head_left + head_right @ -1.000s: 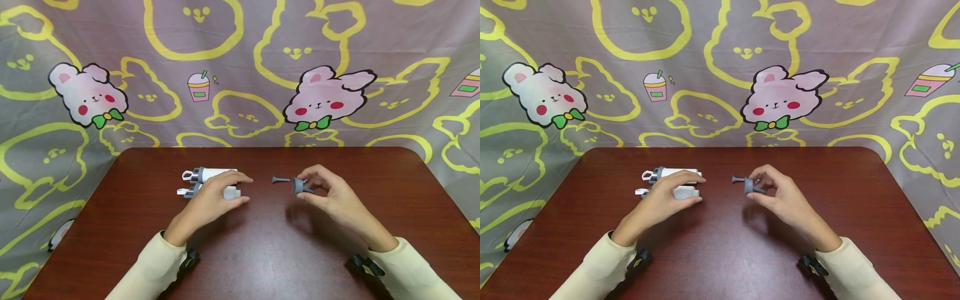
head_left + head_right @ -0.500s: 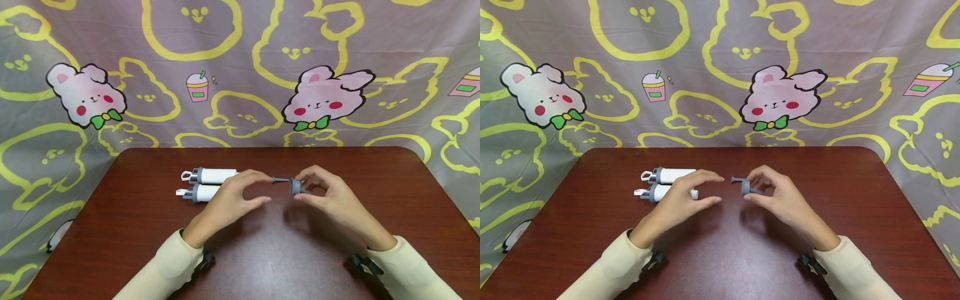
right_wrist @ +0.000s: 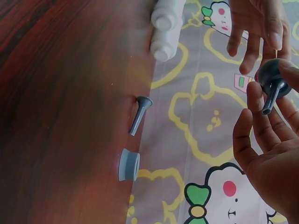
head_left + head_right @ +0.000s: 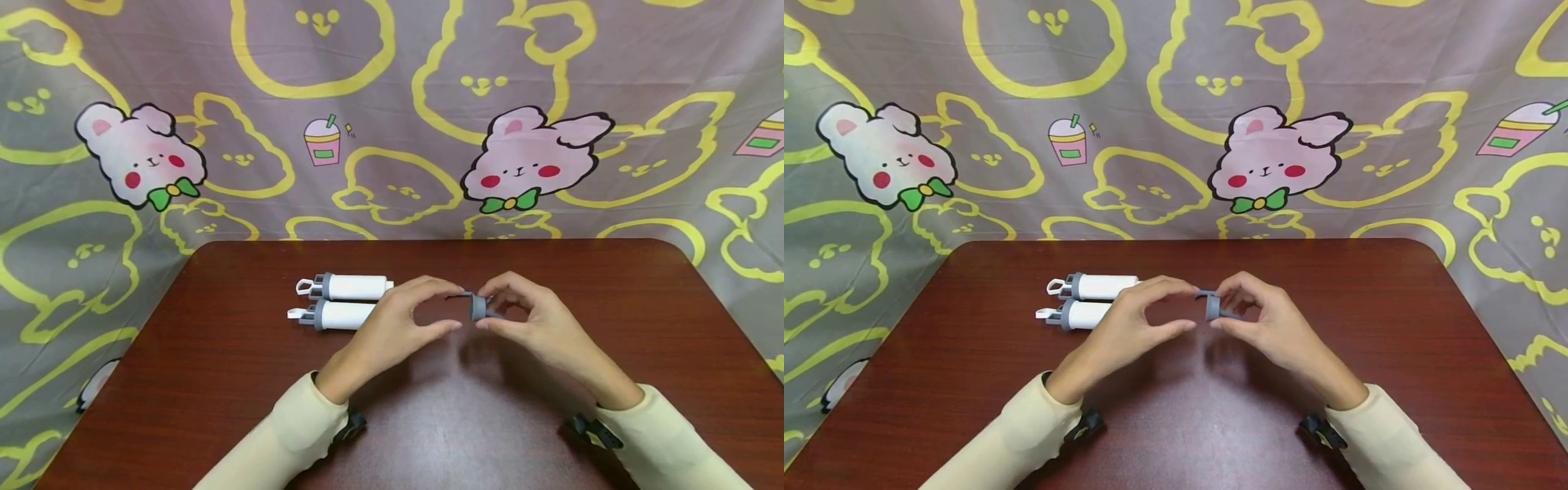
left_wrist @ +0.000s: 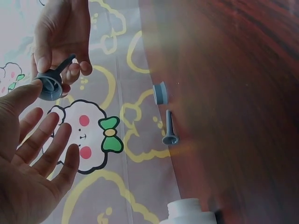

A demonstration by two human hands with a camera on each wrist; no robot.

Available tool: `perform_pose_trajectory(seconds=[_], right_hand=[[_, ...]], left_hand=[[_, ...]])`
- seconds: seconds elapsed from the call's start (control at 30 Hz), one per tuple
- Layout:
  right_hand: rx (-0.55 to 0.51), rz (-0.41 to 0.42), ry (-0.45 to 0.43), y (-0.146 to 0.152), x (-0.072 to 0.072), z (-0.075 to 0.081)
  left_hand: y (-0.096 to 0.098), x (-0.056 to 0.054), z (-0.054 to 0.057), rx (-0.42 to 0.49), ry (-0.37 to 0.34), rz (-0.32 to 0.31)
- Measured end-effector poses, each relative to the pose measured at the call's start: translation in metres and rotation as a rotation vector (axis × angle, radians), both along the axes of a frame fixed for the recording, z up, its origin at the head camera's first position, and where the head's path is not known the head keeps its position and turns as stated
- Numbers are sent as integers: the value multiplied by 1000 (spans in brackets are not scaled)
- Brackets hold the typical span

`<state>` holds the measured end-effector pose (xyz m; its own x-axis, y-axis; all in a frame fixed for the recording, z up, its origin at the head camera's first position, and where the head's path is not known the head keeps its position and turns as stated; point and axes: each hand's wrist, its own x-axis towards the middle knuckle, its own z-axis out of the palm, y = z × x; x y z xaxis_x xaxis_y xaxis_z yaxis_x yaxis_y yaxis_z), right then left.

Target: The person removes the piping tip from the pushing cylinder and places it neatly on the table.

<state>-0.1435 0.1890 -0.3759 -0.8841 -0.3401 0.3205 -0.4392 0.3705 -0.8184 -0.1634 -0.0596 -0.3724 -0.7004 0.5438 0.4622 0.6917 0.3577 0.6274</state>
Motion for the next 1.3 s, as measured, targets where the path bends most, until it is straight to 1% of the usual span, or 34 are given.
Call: perform_pose_trajectory(seconds=[0.4,0.63,0.93,1.3], right_hand=[[-4,8,1,-3,0,1],[-11,3,-2,-3,1,2],[-25,23,-12,-3,1,1],[1,5,-12,-1,2,1]], left_hand=[[6,1,1,-5,-35,6],[8,1,2,2,-34,7],[9,2,3,4,-51,-7],[9,2,3,38,-40,-19]])
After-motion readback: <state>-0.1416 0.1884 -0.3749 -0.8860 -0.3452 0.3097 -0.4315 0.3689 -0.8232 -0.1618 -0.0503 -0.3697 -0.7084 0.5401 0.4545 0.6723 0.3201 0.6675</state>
